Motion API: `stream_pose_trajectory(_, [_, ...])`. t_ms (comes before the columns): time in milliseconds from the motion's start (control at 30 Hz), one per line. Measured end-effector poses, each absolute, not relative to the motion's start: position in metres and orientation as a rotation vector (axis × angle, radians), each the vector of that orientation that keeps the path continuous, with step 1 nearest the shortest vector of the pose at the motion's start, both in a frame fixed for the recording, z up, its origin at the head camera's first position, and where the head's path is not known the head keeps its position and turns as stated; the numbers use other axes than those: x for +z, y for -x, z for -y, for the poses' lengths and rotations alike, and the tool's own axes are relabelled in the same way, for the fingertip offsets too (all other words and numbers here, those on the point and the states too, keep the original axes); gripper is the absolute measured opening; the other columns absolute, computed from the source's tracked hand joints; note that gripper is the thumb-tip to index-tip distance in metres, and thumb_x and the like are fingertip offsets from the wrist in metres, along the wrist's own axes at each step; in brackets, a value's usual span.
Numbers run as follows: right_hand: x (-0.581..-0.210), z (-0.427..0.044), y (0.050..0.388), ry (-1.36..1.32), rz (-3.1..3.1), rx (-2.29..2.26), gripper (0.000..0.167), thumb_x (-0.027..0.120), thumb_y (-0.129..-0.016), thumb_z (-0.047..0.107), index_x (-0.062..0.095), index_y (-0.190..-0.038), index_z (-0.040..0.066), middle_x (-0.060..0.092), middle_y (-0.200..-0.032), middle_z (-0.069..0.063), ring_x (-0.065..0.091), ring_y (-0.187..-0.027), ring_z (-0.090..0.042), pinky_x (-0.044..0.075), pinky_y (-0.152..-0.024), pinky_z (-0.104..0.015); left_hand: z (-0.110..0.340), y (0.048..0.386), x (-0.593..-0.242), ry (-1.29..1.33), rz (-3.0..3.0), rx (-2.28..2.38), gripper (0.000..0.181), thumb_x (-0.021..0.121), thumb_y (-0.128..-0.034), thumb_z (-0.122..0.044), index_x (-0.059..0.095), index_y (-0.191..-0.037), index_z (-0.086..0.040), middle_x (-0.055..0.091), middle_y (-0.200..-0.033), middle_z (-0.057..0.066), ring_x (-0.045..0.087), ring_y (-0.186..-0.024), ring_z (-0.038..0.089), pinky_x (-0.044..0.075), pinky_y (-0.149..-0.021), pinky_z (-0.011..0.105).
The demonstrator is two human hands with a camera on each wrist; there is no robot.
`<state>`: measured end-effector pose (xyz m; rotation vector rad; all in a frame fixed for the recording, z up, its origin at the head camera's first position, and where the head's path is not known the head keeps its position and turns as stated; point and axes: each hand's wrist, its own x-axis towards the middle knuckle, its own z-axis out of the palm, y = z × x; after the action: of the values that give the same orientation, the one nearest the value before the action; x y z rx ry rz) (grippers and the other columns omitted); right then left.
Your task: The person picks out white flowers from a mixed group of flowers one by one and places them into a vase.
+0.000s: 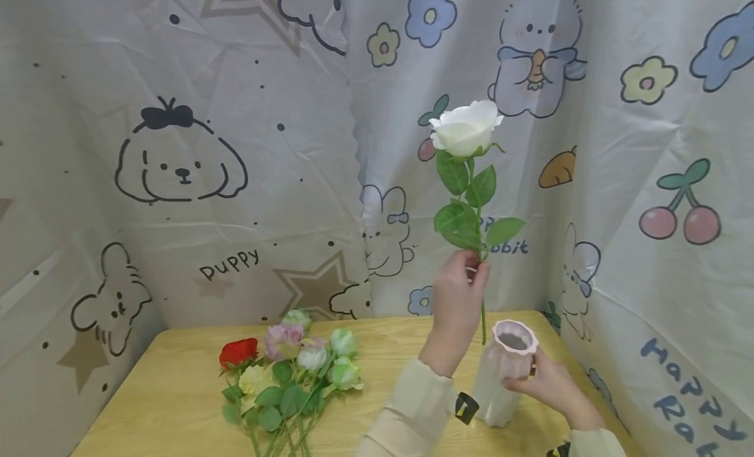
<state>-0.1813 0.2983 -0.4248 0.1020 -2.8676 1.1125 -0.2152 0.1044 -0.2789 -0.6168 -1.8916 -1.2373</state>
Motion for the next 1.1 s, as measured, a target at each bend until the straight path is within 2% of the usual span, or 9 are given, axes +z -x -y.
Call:
stream_pose_trajectory(200, [-0.423,-0.295,0.182,-0.106,2.853,1.165,0.087,0.078,-0.066,0.032,0.032,-0.133,0.000,0.048,-0.122,-0.027,0.054,-0.100,-0.039,0.048,-0.076,-0.046,-0.111,0.212,-0.273,0.651,1.811,-1.286,0.012,0.063,-0.0830,-0.008,0.056,-0.088,0.001,0.062,-0.080,0.008,0.060,-0.064,0.010,0.042,-0.059,0.005])
stream_pose_trajectory(467, [-0.422,-0.294,0.183,-0.092,2.846,1.170,0.090,0.078,-0.066,0.032,0.030,-0.133,-0.002,0.048,-0.120,-0.028,0.054,-0.098,-0.039,0.049,-0.074,-0.044,-0.129,0.211,-0.280,0.687,1.826,-1.339,0.011,0.062,-0.0835,-0.010,0.056,-0.088,-0.001,0.062,-0.080,0.006,0.060,-0.066,0.007,0.042,-0.059,0.004])
stream_pose_trajectory(900, [-0.426,-0.298,0.182,-0.040,2.873,1.281,0.093,0.076,-0.069,0.031,0.022,-0.137,-0.002,0.048,-0.121,-0.025,0.054,-0.097,-0.032,0.049,-0.071,-0.036,-0.152,0.211,-0.332,0.802,2.018,-1.222,0.009,0.059,-0.0866,-0.014,0.053,-0.086,-0.007,0.060,-0.077,0.000,0.058,-0.067,0.002,0.041,-0.061,0.004])
stream_pose_trajectory(1100, [-0.426,-0.301,0.183,-0.118,2.816,1.372,0.090,0.075,-0.071,0.024,0.020,-0.138,0.000,0.042,-0.126,-0.024,0.052,-0.101,-0.031,0.048,-0.072,-0.033,-0.155,0.209,-0.351,0.683,2.240,-1.070,0.012,0.060,-0.0861,-0.026,0.056,-0.084,-0.014,0.061,-0.076,-0.008,0.058,-0.063,-0.003,0.040,-0.053,0.007])
